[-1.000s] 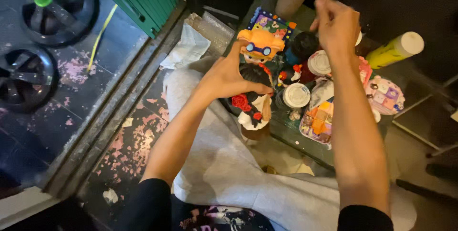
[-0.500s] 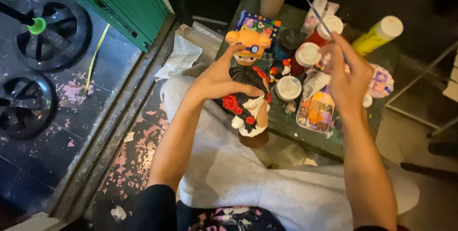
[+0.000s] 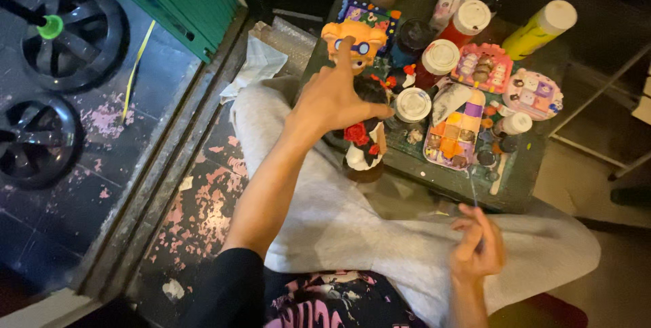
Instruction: The person sits on the floor holding a black figurine on their lap and paints its white ruffled collar and details with a small paintbrush. They later dip the brush in a water cup, open a jar of dark paint, and continue painting the figurine at the small table.
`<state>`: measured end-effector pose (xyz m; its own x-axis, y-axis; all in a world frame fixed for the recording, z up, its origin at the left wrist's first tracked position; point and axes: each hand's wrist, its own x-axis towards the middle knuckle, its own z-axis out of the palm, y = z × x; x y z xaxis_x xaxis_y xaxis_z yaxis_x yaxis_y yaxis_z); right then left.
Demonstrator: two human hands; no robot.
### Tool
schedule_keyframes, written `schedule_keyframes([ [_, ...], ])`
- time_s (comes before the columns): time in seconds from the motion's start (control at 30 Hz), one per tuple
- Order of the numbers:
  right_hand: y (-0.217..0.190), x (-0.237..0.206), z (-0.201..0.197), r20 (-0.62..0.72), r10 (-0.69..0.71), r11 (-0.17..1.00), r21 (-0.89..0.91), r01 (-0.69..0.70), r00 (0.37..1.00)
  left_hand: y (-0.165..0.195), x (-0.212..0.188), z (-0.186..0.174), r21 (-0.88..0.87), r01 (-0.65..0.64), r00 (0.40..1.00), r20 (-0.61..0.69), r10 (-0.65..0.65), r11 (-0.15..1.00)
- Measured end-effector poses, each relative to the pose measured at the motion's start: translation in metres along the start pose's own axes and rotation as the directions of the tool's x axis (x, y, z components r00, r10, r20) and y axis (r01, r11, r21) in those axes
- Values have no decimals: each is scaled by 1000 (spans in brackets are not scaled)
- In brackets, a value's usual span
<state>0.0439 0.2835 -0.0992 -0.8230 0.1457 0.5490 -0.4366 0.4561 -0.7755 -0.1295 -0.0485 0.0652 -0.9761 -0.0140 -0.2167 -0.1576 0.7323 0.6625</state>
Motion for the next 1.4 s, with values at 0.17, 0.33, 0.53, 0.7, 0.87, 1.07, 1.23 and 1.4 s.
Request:
schedule_keyframes([
  [0.17, -18, -9, 11, 25, -24, 999, -21, 25, 999, -2, 4, 6, 6, 17, 999, -32, -17, 1000],
  [0.33, -19, -9, 11, -32, -11, 1000, 15, 11, 999, -15, 6, 4, -144, -31, 999, -21, 29, 989],
  [0.53, -5, -21, 13, -174, 111, 973, 220, -71, 979, -36, 11, 10, -309, -100, 992, 47, 120, 946],
  [0.7, -2, -18, 13, -208, 171, 952, 287, -107, 963, -39, 11, 10, -363, -186, 974, 54, 220, 913],
  [0.87, -6, -16, 11, -206, 173, 954, 279, -111, 963, -28, -11, 6, -226, -325, 943, -156, 295, 918],
  [1.07, -5, -21, 5, -218, 203, 959, 242, -148, 955, -10, -36, 31, -49, -172, 949, -277, 152, 984],
  [1.23, -3, -28, -2, -195, 290, 937, 258, -237, 937, -14, -41, 53, -61, -189, 934, -321, 160, 980],
  [1.4, -5, -28, -4, -80, 480, 861, 231, -453, 873, -25, -37, 70, -46, -290, 886, -391, 249, 956],
])
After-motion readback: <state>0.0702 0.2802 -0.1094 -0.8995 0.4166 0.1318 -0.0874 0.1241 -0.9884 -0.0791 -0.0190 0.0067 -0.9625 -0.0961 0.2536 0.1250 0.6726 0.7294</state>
